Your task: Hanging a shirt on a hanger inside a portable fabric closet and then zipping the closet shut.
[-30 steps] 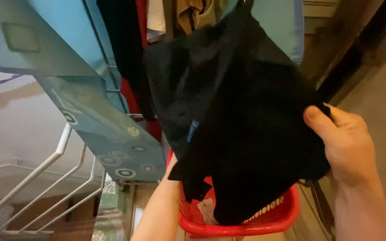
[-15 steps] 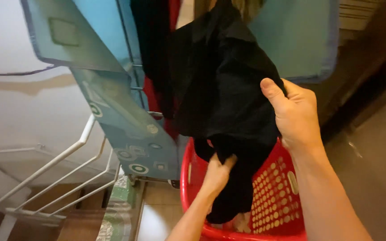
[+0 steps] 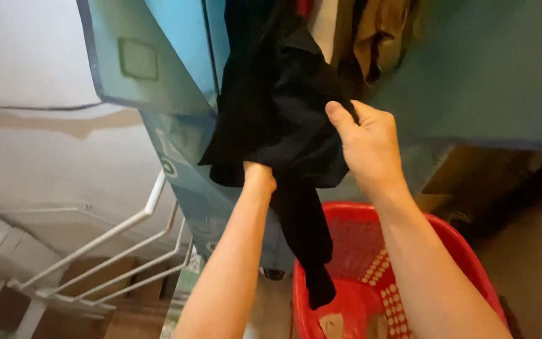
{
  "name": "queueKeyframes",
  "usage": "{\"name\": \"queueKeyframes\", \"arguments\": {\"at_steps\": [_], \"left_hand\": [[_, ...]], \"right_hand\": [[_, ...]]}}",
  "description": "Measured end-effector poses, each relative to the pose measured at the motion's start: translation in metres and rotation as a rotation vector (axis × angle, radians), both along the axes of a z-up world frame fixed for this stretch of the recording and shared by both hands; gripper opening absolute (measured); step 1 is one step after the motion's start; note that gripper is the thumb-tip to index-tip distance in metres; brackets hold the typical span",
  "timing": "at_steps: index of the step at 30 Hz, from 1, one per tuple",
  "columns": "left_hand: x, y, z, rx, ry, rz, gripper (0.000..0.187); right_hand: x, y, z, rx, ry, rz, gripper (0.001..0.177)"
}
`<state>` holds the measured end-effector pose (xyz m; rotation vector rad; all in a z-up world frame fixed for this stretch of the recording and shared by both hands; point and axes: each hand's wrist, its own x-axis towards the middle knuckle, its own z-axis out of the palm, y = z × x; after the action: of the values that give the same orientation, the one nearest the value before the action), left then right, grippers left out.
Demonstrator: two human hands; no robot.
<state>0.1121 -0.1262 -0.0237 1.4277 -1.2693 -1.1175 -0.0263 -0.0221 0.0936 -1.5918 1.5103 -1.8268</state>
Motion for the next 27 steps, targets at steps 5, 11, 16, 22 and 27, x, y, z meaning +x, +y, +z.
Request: {"name": "queueKeyframes", "arguments": {"at_steps": [5, 11, 16, 22, 27], "left_hand": [[0.032, -0.084, 0.015, -0.04, -0.356, -0.082, 0.056], [0.058, -0.168, 0.011, -0.078, -0.781, -0.198, 0.052], [0.072, -0.224, 0.024, -0.112, -1.125, -0.284, 0.05], [0.074, -0.282, 0.067, -0.2, -1.531, -0.351, 0.047], [0.074, -0.331, 0.093, -0.259, -1.872, -0.396, 0.046]], "right_hand": [[0.032, -0.07, 0.019, -0.025, 0.032, -0.024, 0.034], [0.065, -0.137, 0.038, 0.013, -0.01, -0.043, 0.039], [0.077, -0.186, 0.048, 0.041, -0.032, -0.093, 0.042], [0.099, -0.217, 0.087, -0.015, 0.004, -0.168, 0.057], [0.097, -0.258, 0.108, -0.107, 0.061, -0.24, 0.049]]}}
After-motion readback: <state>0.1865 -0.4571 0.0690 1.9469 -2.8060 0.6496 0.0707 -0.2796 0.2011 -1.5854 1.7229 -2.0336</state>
